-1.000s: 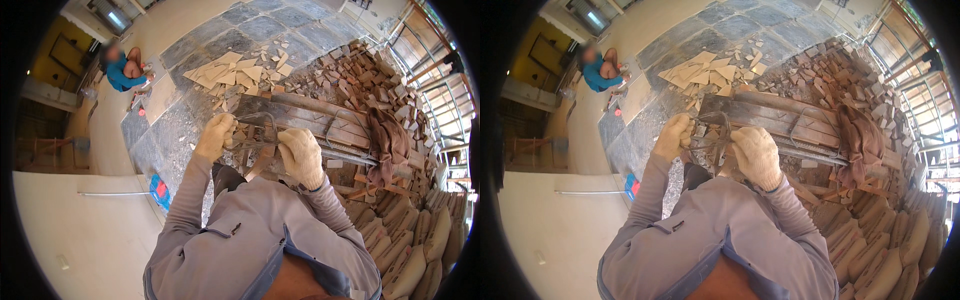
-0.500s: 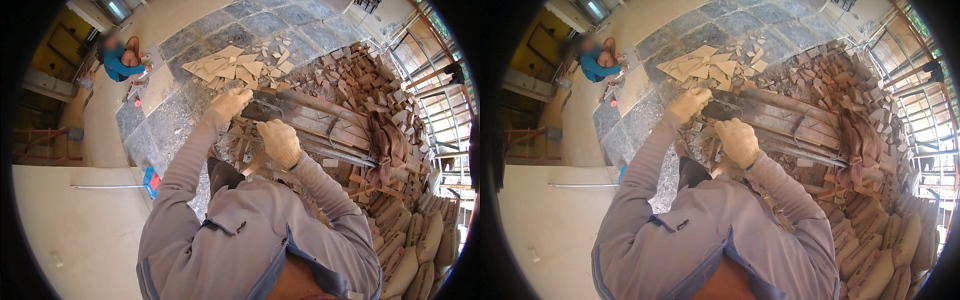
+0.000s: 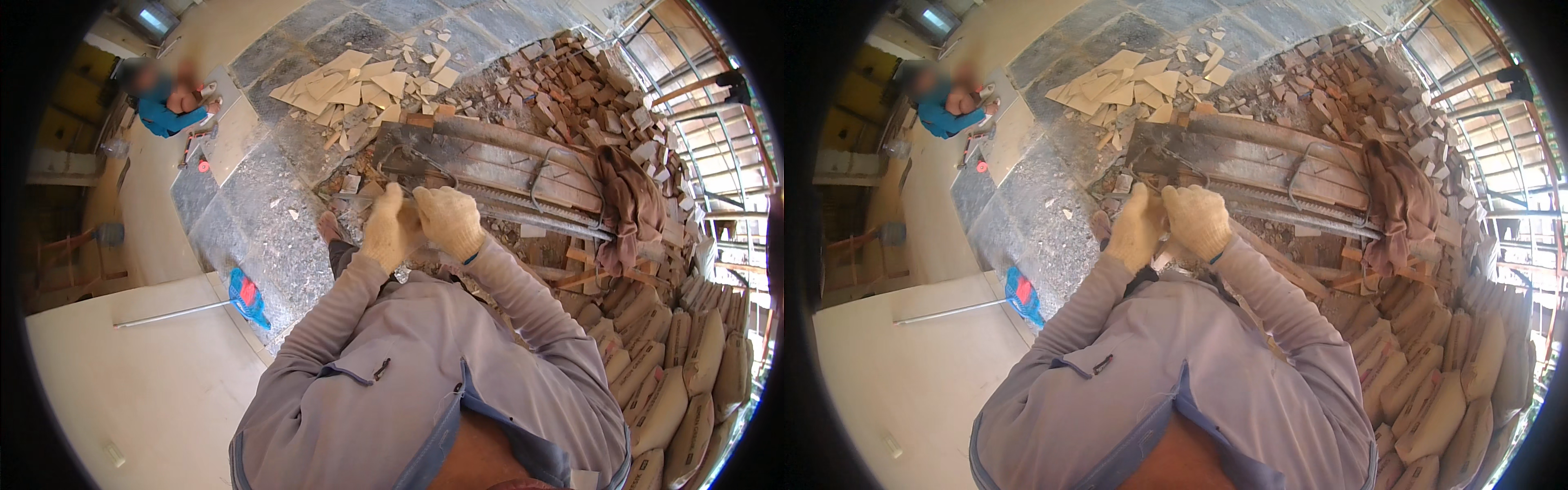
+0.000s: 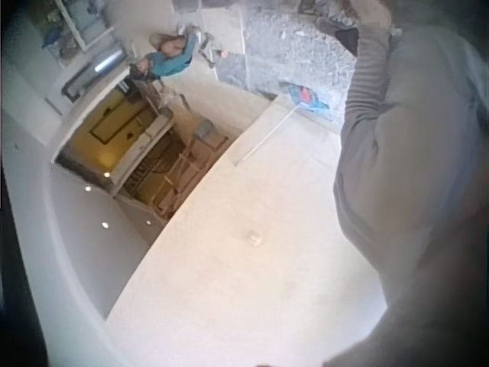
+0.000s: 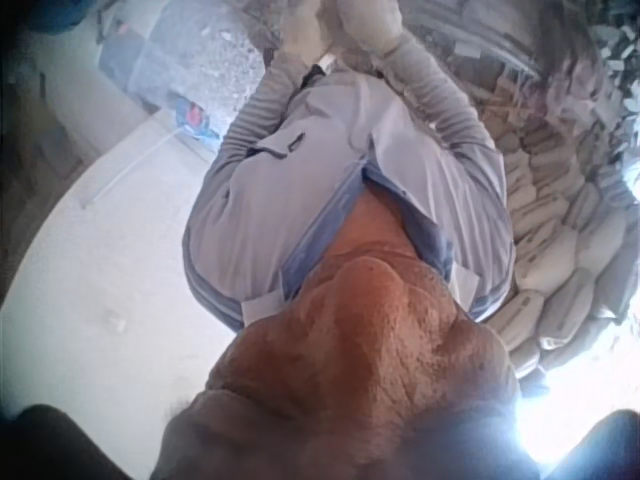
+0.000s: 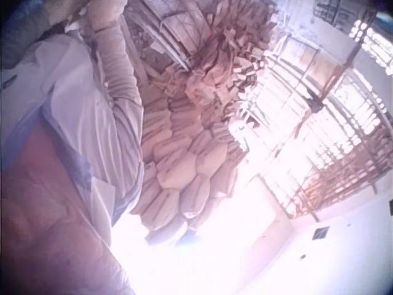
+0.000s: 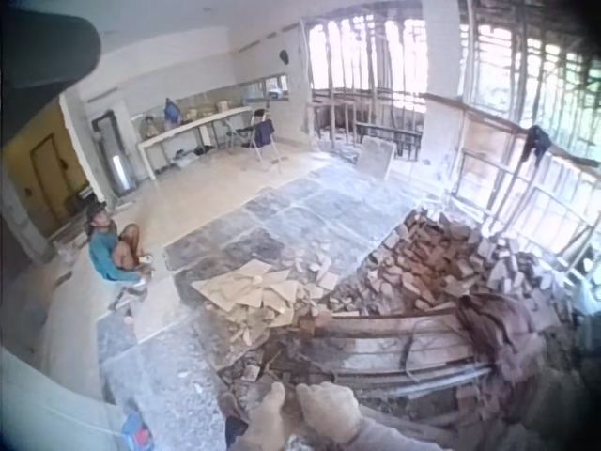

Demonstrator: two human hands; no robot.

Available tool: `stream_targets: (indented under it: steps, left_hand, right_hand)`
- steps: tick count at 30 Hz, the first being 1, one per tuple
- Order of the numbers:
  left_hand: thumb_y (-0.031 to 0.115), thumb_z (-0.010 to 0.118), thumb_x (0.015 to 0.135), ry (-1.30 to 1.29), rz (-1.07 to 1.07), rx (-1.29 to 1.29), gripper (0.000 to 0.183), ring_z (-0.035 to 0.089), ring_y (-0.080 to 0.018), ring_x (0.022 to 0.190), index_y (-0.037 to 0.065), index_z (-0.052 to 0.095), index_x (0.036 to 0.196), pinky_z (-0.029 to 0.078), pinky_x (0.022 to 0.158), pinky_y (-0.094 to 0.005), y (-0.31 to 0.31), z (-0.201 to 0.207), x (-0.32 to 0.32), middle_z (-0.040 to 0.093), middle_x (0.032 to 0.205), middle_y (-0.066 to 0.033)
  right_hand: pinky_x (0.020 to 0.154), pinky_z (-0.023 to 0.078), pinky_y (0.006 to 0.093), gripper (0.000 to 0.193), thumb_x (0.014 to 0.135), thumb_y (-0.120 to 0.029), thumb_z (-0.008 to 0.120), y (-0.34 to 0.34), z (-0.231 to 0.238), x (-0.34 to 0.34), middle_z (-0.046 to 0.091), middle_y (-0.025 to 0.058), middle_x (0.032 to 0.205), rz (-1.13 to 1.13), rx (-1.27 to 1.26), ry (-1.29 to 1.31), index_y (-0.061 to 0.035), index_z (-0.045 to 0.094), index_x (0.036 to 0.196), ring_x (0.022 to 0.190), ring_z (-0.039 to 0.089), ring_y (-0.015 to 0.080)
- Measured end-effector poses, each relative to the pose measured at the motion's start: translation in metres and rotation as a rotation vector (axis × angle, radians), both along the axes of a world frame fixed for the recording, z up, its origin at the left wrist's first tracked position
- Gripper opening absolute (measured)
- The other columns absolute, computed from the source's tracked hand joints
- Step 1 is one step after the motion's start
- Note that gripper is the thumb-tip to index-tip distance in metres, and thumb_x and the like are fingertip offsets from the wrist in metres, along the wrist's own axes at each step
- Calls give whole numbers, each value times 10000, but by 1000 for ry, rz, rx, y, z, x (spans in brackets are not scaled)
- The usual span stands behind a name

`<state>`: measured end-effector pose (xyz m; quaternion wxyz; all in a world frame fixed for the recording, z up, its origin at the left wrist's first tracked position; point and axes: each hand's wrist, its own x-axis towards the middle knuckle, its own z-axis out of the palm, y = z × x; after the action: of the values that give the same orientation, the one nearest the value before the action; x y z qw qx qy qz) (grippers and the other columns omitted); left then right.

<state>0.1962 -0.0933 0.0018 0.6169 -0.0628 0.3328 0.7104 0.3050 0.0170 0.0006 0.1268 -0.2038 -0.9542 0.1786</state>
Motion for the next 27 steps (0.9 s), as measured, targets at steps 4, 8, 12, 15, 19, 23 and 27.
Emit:
stream_targets:
  steps: [4, 8, 12, 15, 19, 23, 27]
  left_hand:
    - [437, 445, 1130, 153, 83, -119, 402, 610, -204, 999, 71, 610, 1145, 534, 931, -383, 12, -27, 14, 635, 1061, -65]
    - [424, 409, 1143, 95, 91, -58, 388, 614, -221, 967, 92, 579, 1036, 520, 950, -391, 11, -37, 1, 625, 1005, -60]
    - [423, 448, 1132, -76, 272, 31, 358, 583, -210, 901, 98, 547, 1016, 518, 947, -401, 12, -38, -3, 584, 939, -58]
    - [419, 477, 1122, -18, 243, -41, 338, 527, -197, 771, 105, 541, 1018, 521, 937, -409, 13, -42, -8, 524, 839, -23]
    - [419, 490, 1120, -15, 188, -61, 326, 455, -137, 653, 114, 535, 1014, 517, 892, -405, 8, -45, -27, 475, 772, 33]
    - [410, 496, 1120, 40, 133, -111, 311, 417, -88, 612, 120, 539, 1017, 501, 847, -377, 1, -37, -38, 451, 756, 62]
    - [394, 493, 1123, 28, 114, -19, 292, 406, -76, 609, 125, 546, 1024, 489, 839, -345, -1, -26, -39, 444, 762, 62]
  right_hand:
    - [710, 560, 471, 99, 916, -159, 613, -17, 2, 9, 685, 114, 862, -44, -73, -20, -78, 619, 973, 832, 675, 340]
    - [782, 566, 462, 170, 907, -124, 638, -29, 17, 17, 695, 136, 979, 52, -152, 71, -59, 640, 1063, 949, 671, 344]
    - [887, 559, 446, 263, 886, -71, 660, -33, 24, 33, 692, 149, 1112, 91, -113, 283, -41, 661, 1148, 1071, 651, 353]
    - [939, 546, 453, 295, 892, -48, 648, -26, 18, 44, 696, 154, 1155, -13, -195, 326, -25, 670, 1185, 1102, 648, 365]
    - [932, 555, 445, 259, 946, -76, 614, -13, 9, 58, 727, 191, 1120, -264, -414, 306, 0, 699, 1179, 1064, 691, 371]
    - [876, 570, 386, 272, 963, -111, 602, -6, 5, 58, 744, 190, 1110, -328, -603, 330, -4, 701, 1193, 1017, 738, 315]
    - [851, 568, 389, 266, 962, -120, 615, -10, 4, 42, 740, 192, 1086, -269, -716, 332, 0, 699, 1184, 970, 738, 319]
